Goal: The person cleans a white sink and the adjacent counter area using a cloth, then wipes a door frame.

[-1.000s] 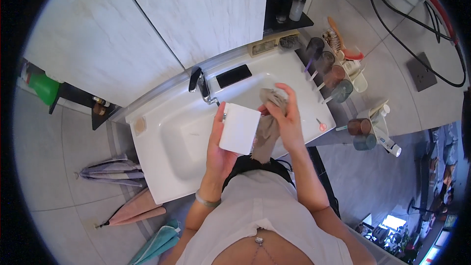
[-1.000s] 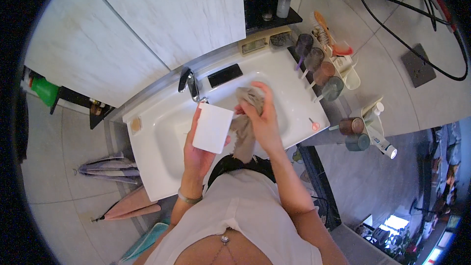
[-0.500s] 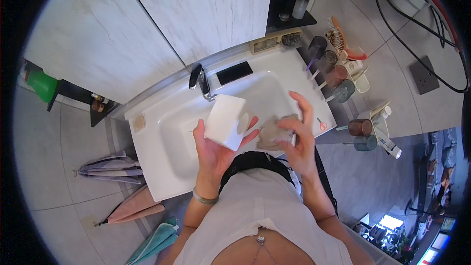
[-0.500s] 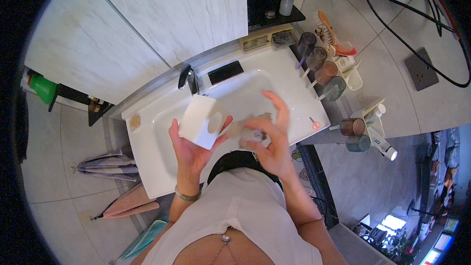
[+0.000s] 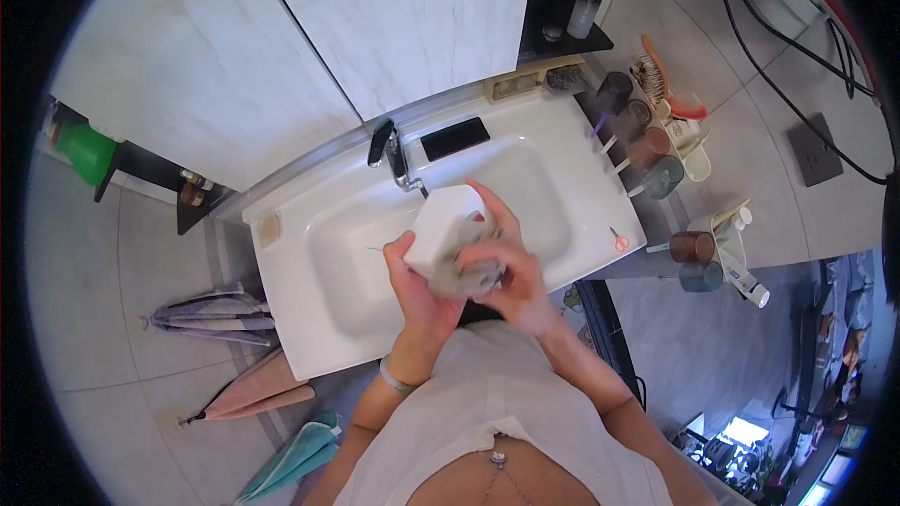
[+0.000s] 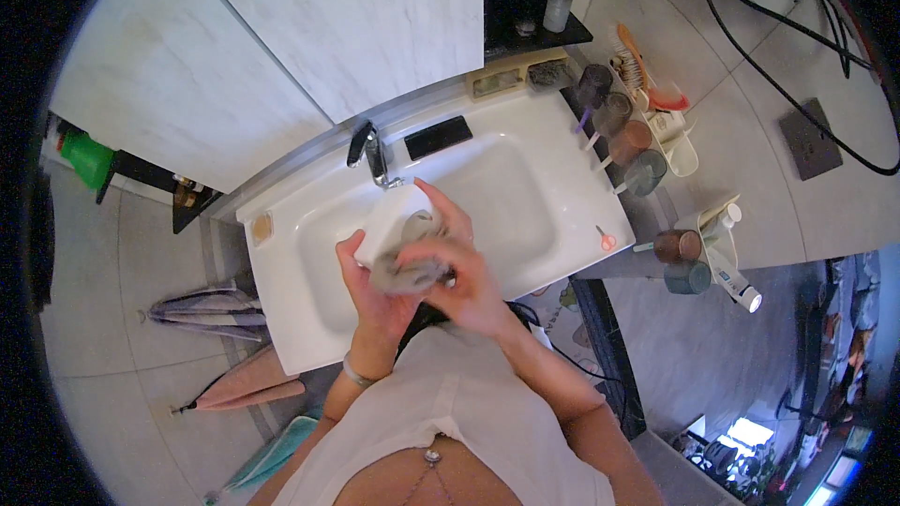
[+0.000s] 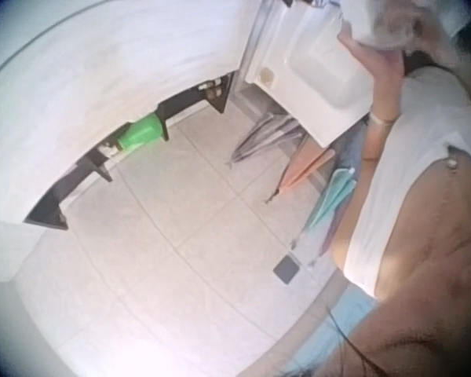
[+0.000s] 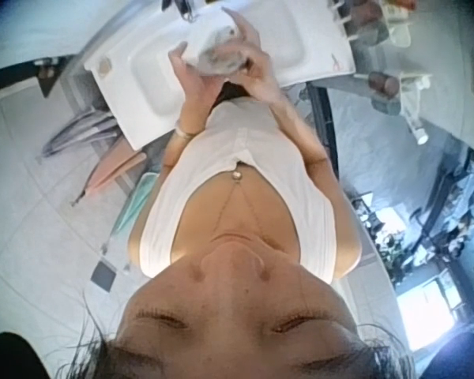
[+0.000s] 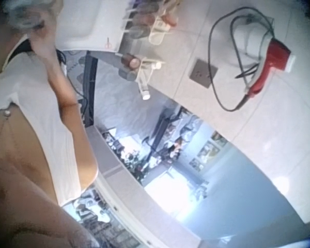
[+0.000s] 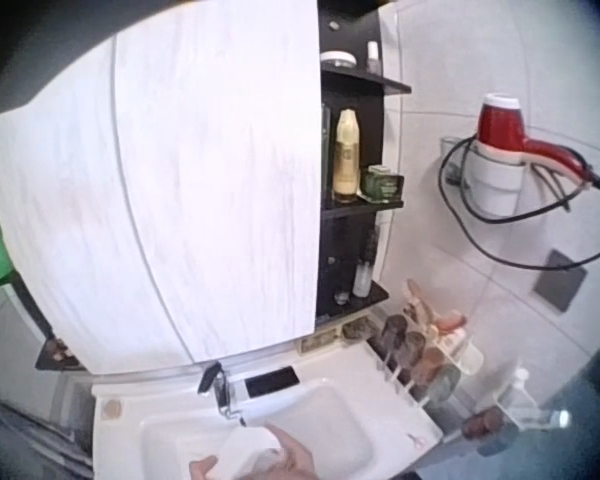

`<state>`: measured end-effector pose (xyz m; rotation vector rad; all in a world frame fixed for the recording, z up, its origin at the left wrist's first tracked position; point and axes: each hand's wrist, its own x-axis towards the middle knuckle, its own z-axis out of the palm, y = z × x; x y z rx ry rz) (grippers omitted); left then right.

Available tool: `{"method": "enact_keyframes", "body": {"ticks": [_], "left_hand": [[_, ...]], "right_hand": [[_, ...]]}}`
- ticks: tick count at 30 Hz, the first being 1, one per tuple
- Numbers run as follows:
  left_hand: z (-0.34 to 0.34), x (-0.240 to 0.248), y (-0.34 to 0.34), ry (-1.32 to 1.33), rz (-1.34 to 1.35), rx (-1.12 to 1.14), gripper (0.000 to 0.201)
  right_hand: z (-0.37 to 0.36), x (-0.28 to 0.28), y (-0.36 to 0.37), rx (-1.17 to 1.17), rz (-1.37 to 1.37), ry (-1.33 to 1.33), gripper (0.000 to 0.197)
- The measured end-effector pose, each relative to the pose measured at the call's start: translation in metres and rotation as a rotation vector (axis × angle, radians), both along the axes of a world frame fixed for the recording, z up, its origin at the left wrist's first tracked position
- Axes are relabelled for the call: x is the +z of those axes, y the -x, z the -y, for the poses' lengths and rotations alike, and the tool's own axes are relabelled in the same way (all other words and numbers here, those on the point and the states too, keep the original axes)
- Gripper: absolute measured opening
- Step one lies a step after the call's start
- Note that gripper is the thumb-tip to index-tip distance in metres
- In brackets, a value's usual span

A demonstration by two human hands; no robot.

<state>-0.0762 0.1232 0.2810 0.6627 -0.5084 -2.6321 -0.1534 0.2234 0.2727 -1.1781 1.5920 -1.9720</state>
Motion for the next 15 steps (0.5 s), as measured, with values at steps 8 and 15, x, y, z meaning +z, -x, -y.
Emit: {"method": "enact_keyframes", "body": {"ticks": [8,15], "left_hand": [[-0.002,-0.006,0.0,-0.001,0.0,-0.022,0.058],[-0.004,-0.009,0.005,-0.032,-0.005,-0.034,0.059]], "right_hand": [[0.003,-0.001,-0.007,-0.308,0.196,0.044,0.032],[0.016,-0.01,0.021,-0.344,0.633,0.142,0.018]]}}
